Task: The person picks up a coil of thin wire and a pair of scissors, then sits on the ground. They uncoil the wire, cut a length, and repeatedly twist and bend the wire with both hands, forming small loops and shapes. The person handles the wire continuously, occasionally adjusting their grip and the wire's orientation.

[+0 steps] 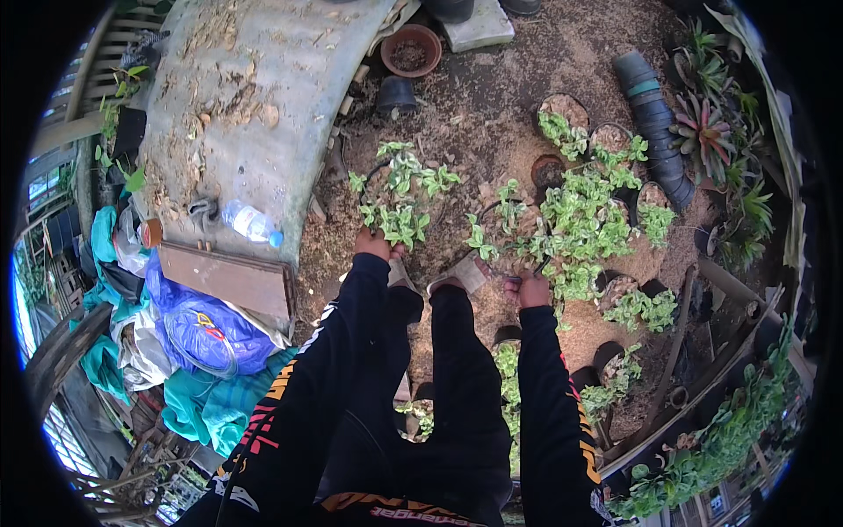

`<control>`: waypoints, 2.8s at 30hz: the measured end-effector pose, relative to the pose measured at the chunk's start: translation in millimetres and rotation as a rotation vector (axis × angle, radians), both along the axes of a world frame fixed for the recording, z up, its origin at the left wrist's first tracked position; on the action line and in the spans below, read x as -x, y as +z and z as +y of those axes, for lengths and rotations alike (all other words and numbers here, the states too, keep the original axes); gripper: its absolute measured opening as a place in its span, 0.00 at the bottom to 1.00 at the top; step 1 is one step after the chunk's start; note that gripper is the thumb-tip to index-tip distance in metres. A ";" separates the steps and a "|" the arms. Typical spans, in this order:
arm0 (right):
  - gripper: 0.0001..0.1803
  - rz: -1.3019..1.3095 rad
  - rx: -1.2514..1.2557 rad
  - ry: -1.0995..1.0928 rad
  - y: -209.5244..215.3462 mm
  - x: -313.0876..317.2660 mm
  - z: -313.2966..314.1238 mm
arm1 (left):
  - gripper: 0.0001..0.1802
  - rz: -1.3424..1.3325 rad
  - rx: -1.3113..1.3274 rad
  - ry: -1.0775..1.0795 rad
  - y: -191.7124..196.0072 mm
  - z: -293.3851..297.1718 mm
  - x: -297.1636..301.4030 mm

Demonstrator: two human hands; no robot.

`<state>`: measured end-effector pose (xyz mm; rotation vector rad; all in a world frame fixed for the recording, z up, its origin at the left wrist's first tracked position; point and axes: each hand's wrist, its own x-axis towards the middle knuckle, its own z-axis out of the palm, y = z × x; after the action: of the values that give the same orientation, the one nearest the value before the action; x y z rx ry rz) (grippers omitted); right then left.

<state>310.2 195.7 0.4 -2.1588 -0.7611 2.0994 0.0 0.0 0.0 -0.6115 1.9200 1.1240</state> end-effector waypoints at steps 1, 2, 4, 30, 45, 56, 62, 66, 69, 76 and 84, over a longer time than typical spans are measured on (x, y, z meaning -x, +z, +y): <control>0.09 -0.015 -0.003 0.032 -3.3 -9.1 1.1 | 0.14 -0.002 -0.011 0.053 -8.9 -12.0 -6.0; 0.10 -0.041 -0.028 0.099 -2.5 -17.0 1.4 | 0.13 0.002 -0.038 0.049 -10.8 -28.2 -13.9; 0.13 -0.059 -0.041 0.122 8.2 -27.5 2.2 | 0.12 0.025 -0.116 0.029 -13.7 -48.0 -15.9; 0.11 0.194 -0.127 0.081 -185.2 88.4 -33.3 | 0.21 0.252 -0.325 -0.138 -270.8 -177.5 -14.3; 0.24 -0.586 -1.124 1.013 -248.1 9.7 -163.4 | 0.24 0.285 -0.529 -0.310 -270.6 -146.3 -3.7; 0.21 -0.369 -1.076 0.515 -220.3 -18.0 -246.3 | 0.17 0.015 -0.558 -0.521 -238.0 -104.9 7.8; 0.14 0.042 -0.780 0.211 -186.0 6.0 -267.1 | 0.33 0.032 -0.507 -0.638 -221.7 -144.3 13.7; 0.13 0.213 -0.686 0.324 -178.1 44.3 -323.4 | 0.30 0.110 -0.617 -0.331 -213.9 -118.2 -3.7; 0.14 0.301 -0.598 0.429 -170.6 57.0 -357.2 | 0.23 0.310 -0.514 -0.374 -219.4 -92.0 12.0; 0.15 0.347 -0.531 0.238 -169.7 68.2 -299.4 | 0.18 0.699 -0.447 -0.721 -237.6 -105.6 119.9; 0.14 0.349 -0.555 0.272 -199.7 157.6 -284.4 | 0.11 1.003 -0.489 -0.924 -178.2 -170.2 -16.9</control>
<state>152.5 -88.8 -199.3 -1.4276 -1.4383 1.9691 16.9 -170.2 -178.2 1.2182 2.1238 1.2429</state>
